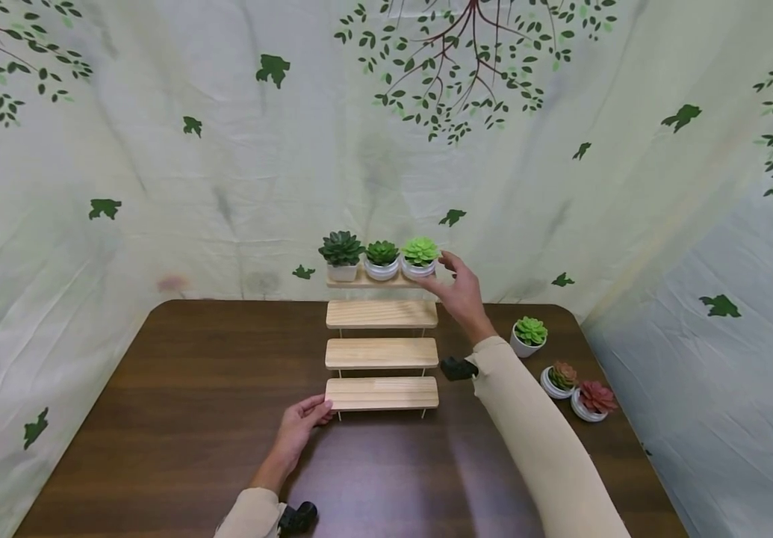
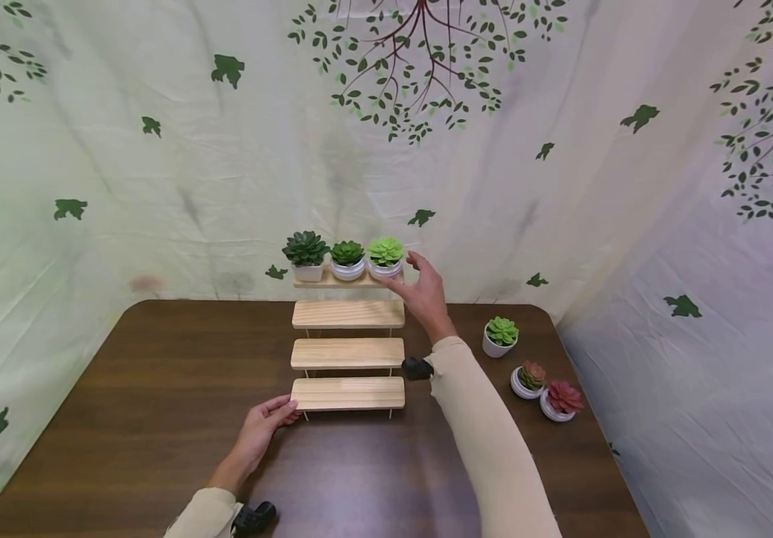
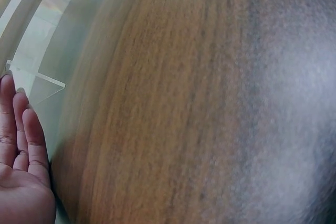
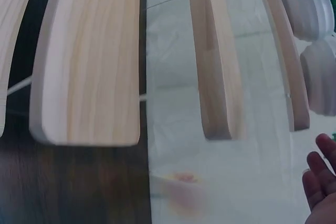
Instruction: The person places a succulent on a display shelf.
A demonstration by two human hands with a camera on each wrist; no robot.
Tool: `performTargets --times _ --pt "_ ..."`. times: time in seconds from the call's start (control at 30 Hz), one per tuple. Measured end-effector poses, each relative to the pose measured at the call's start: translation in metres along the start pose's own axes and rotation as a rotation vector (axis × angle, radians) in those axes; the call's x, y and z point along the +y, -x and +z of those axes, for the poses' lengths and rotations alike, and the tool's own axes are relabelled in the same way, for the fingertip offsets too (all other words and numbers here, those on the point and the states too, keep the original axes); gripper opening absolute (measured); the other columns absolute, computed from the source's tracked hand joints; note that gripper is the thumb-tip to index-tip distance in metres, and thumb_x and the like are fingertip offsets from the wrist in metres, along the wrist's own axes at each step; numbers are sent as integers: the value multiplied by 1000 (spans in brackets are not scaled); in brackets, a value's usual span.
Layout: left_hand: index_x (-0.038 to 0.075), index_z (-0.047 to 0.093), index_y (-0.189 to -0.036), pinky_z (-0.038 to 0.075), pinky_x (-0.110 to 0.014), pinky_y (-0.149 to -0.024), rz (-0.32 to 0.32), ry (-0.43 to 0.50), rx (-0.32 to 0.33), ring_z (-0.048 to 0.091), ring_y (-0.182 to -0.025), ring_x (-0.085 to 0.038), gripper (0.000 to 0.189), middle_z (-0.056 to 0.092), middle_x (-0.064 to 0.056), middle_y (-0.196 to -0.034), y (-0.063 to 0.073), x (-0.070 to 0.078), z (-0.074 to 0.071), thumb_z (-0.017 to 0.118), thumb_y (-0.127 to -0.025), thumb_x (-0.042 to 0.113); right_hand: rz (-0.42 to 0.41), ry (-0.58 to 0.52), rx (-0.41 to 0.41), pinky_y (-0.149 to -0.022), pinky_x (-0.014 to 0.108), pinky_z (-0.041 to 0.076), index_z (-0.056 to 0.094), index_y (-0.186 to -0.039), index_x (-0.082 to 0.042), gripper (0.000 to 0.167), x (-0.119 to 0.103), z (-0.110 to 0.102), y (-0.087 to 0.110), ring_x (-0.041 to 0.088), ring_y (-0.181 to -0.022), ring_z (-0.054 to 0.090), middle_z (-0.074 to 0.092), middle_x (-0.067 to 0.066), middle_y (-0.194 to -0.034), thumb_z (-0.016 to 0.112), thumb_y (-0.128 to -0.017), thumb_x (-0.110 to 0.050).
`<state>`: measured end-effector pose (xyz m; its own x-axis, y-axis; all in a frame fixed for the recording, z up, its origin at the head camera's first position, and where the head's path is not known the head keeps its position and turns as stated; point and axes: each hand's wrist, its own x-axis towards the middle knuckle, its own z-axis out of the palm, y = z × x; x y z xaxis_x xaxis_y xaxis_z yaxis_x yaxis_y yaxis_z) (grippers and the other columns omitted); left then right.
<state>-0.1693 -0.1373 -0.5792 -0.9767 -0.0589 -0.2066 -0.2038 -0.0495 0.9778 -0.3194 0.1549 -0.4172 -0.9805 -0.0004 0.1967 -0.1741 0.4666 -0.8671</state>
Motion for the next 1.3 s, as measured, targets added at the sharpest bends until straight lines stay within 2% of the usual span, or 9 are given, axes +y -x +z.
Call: performTargets --times 0.27,0.6,0.7,0.93,1.13,1.3 --pt "-18 56 -118 51 -24 -73 1 -5 6 62 -76 -12 36 68 -9 -85 0 -1 -3 63 -93 8 14 -40 34 -107 47 32 37 -147 -8 77 6 -26 19 27 -134 37 46 11 -144 76 -84 -30" --pt "-17 55 -119 51 -24 -74 -6 -5 4 62 -77 -11 38 68 -8 -85 1 0 -4 63 -93 9 26 -65 130 -106 47 33 38 -146 -8 76 38 -52 41 29 -133 38 46 13 -143 77 -83 -24" --pt "-17 55 -119 51 -24 -74 -4 -3 1 62 -77 -12 38 68 -8 -86 1 0 -4 63 -93 9 36 -99 171 -107 50 31 39 -145 -10 73 48 -61 49 30 -132 38 46 15 -142 77 -83 -21" --pt "-17 56 -118 51 -24 -73 -5 -4 1 62 -76 -12 37 68 -8 -84 1 -1 -2 63 -93 8 106 -129 237 -109 51 28 39 -146 -10 74 71 -85 69 30 -134 37 45 13 -144 76 -84 -27" --pt "-17 56 -119 51 -24 -73 -4 -6 -6 62 -77 -12 37 68 -7 -85 1 -1 -2 63 -93 9 136 -158 329 -112 48 25 40 -144 -3 70 87 -105 85 31 -135 37 45 18 -142 76 -84 -16" --pt "-17 56 -118 51 -24 -73 6 -8 -11 62 -77 -11 37 68 -8 -86 1 0 0 63 -93 10 163 -150 403 -111 46 28 44 -141 -4 68 101 -121 96 30 -133 39 49 17 -139 78 -82 -16"
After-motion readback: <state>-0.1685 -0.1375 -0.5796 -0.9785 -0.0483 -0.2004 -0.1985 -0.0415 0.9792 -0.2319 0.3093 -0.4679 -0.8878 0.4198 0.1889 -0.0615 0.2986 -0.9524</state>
